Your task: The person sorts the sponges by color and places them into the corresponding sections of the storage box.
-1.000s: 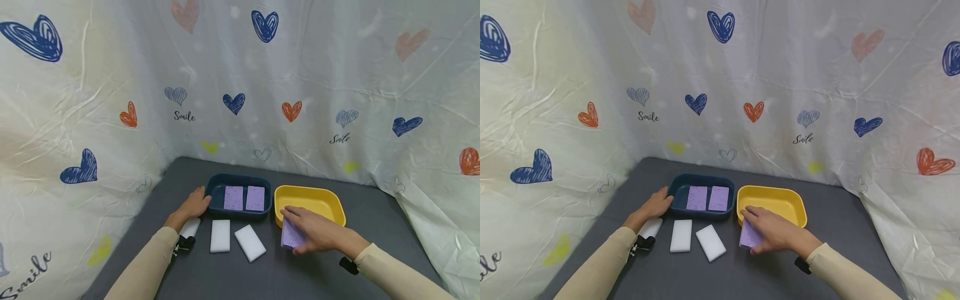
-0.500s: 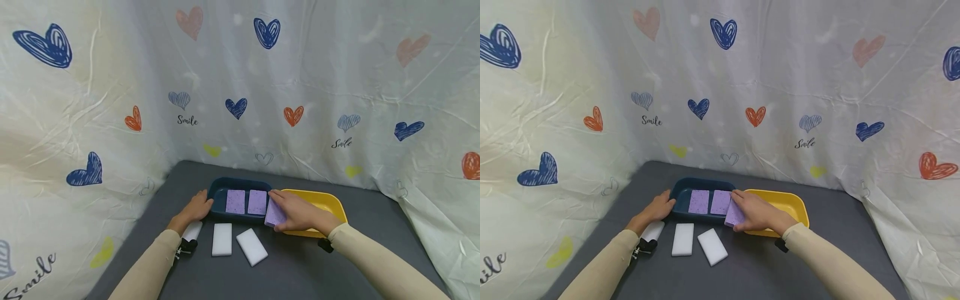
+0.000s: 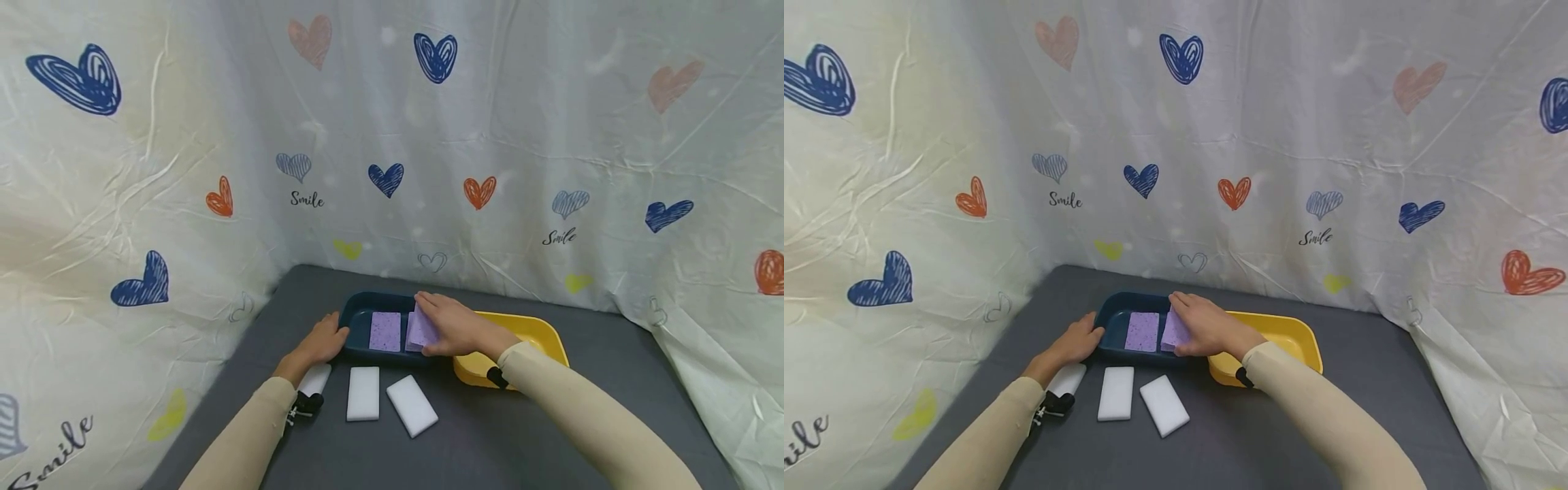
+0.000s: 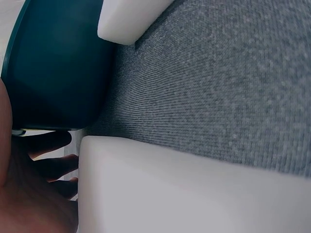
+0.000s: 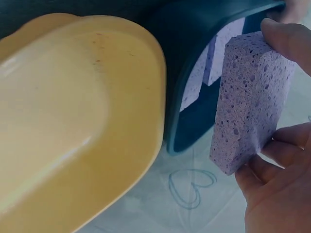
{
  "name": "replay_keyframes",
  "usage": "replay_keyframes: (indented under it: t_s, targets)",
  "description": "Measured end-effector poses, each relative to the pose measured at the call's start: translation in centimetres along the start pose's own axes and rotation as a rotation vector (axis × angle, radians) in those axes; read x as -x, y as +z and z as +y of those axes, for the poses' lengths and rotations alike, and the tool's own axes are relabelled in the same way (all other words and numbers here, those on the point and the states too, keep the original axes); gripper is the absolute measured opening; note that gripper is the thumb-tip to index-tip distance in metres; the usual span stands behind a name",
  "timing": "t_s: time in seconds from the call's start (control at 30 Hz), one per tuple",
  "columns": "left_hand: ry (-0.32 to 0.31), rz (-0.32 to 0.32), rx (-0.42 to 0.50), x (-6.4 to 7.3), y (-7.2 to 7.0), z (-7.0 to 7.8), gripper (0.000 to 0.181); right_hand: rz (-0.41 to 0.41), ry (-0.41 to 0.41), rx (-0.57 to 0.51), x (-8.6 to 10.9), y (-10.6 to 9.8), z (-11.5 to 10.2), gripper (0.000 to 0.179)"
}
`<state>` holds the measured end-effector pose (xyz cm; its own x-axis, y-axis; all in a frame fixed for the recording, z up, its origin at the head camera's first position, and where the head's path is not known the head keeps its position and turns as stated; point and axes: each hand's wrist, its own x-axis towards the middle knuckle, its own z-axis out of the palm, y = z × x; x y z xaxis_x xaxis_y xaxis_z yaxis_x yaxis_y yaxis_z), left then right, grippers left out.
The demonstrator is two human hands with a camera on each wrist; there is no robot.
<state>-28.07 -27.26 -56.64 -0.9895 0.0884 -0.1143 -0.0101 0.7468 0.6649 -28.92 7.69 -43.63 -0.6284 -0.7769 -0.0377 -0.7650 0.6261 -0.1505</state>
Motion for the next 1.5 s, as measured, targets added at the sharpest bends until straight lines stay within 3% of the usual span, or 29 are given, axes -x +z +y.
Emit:
replay_keyframes:
  t_s: [0.37, 0.67, 1.1, 1.5]
  targets:
    - [-0.007, -0.001, 0.021, 0.1, 0.7, -0.4, 0.078, -0.027, 0.079, -0.037, -2.8, 0.9, 0.0, 0.107]
    - [0.000, 0.009, 0.030, 0.1, 1.2, -0.5, 0.078, -0.050, 0.082, -0.053, -4.0, 2.5, 0.2, 0.108]
    - [0.019, 0.000, 0.041, 0.9, 0.2, 1.2, 0.081, -0.047, 0.119, -0.061, -2.8, 2.6, 1.3, 0.101]
    - [0.023, 0.028, 0.014, -0.5, 0.2, -0.6, 0.079, -0.045, 0.190, -0.086, -1.0, 2.0, 2.8, 0.095]
